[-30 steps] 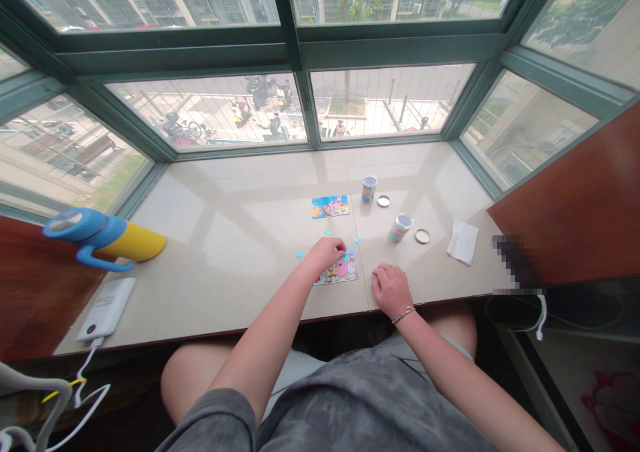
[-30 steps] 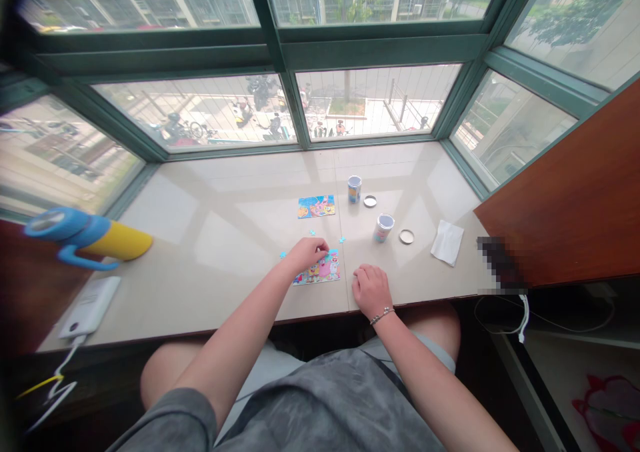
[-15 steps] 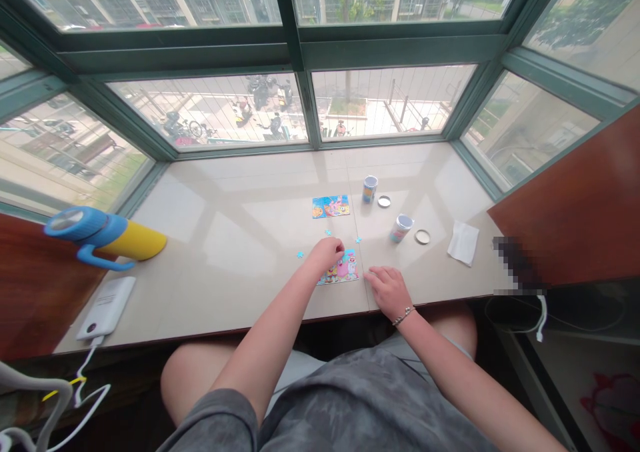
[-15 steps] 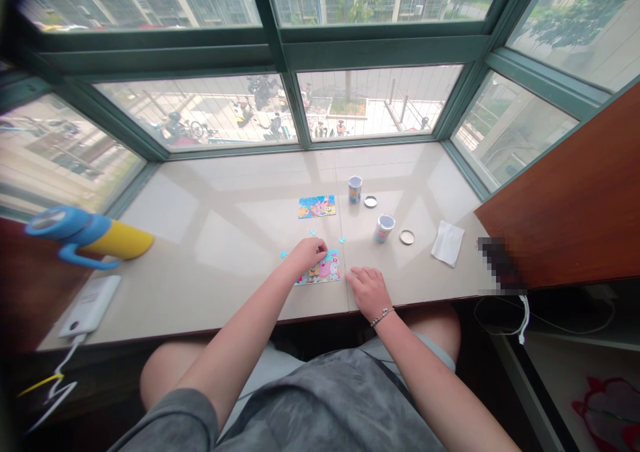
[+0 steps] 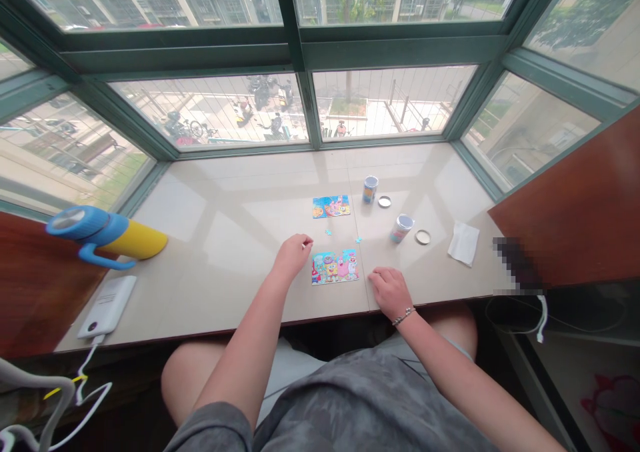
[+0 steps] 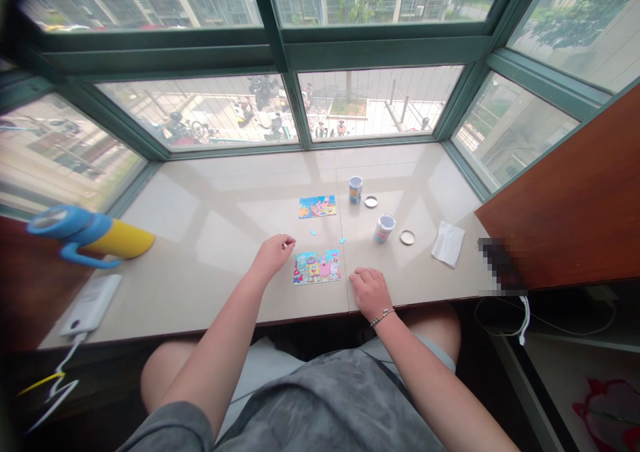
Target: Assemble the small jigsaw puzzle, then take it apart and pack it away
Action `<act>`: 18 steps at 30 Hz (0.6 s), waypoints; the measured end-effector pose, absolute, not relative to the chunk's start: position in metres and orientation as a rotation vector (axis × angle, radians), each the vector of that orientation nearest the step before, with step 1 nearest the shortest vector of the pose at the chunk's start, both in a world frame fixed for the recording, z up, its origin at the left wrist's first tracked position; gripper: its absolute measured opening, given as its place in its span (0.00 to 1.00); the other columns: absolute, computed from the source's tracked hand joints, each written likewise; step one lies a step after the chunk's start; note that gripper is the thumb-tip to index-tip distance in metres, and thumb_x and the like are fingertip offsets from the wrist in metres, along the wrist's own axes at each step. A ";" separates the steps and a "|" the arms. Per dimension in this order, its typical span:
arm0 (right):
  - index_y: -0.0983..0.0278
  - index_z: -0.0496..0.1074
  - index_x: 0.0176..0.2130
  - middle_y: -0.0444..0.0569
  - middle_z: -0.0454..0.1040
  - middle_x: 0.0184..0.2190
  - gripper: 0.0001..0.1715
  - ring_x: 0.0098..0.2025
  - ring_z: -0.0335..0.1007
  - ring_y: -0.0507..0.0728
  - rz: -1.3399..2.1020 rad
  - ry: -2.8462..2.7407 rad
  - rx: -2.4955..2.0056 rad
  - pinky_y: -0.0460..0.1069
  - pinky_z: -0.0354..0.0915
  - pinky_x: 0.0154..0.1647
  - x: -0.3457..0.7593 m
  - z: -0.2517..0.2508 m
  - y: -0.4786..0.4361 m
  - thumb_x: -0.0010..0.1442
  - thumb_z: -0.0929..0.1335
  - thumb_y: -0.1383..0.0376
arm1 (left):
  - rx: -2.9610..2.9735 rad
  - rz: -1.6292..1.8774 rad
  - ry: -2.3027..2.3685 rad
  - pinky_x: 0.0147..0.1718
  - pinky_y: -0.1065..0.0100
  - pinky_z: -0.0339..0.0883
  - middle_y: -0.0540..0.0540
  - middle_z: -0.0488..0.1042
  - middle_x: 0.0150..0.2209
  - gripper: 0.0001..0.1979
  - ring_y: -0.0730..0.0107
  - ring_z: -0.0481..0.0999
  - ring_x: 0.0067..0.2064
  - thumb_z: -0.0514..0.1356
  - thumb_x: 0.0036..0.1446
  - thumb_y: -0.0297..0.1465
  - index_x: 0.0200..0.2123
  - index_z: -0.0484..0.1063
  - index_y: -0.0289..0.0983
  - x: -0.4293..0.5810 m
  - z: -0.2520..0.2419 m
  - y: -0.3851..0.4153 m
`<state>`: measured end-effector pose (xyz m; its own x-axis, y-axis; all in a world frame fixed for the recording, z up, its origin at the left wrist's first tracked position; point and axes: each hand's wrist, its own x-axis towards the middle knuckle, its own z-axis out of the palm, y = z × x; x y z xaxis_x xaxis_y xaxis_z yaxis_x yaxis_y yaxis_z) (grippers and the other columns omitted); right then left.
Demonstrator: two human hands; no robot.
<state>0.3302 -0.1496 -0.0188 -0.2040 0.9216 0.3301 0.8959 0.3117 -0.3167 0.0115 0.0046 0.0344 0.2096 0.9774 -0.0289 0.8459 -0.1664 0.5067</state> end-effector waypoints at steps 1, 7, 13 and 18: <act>0.57 0.77 0.46 0.51 0.75 0.48 0.14 0.50 0.66 0.61 0.074 -2.129 -1.610 0.56 0.58 0.55 0.330 -0.019 -0.150 0.65 0.67 0.72 | 2.053 0.401 1.735 0.45 0.64 0.69 0.45 0.80 0.44 0.11 0.62 0.78 0.43 0.56 0.64 0.34 0.43 0.78 0.40 -0.004 0.034 0.004; 0.58 0.76 0.45 0.52 0.75 0.48 0.13 0.49 0.66 0.61 0.088 -2.124 -1.614 0.56 0.58 0.54 0.330 -0.019 -0.151 0.65 0.66 0.72 | 2.023 0.286 1.761 0.46 0.65 0.69 0.45 0.80 0.46 0.14 0.62 0.78 0.45 0.58 0.62 0.35 0.48 0.78 0.40 -0.049 0.019 -0.002; 0.59 0.74 0.44 0.52 0.75 0.47 0.12 0.48 0.65 0.60 0.108 -2.103 -1.592 0.55 0.57 0.53 0.330 -0.018 -0.151 0.65 0.65 0.72 | 2.150 0.200 1.664 0.46 0.65 0.68 0.44 0.78 0.44 0.11 0.62 0.77 0.44 0.61 0.60 0.35 0.45 0.79 0.40 -0.040 0.011 -0.002; 0.60 0.74 0.43 0.52 0.74 0.45 0.11 0.46 0.65 0.60 0.092 -2.104 -1.600 0.54 0.57 0.51 0.329 -0.017 -0.151 0.65 0.65 0.72 | 2.125 0.175 1.681 0.43 0.65 0.67 0.44 0.78 0.42 0.08 0.61 0.77 0.43 0.63 0.59 0.36 0.39 0.78 0.40 -0.039 0.012 0.004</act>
<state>0.3291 -0.1514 -0.0174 -0.1912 0.9208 0.3398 0.8878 0.3099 -0.3403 -0.0386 0.0040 0.0117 0.2597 0.9524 -0.1595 0.8991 -0.1782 0.3999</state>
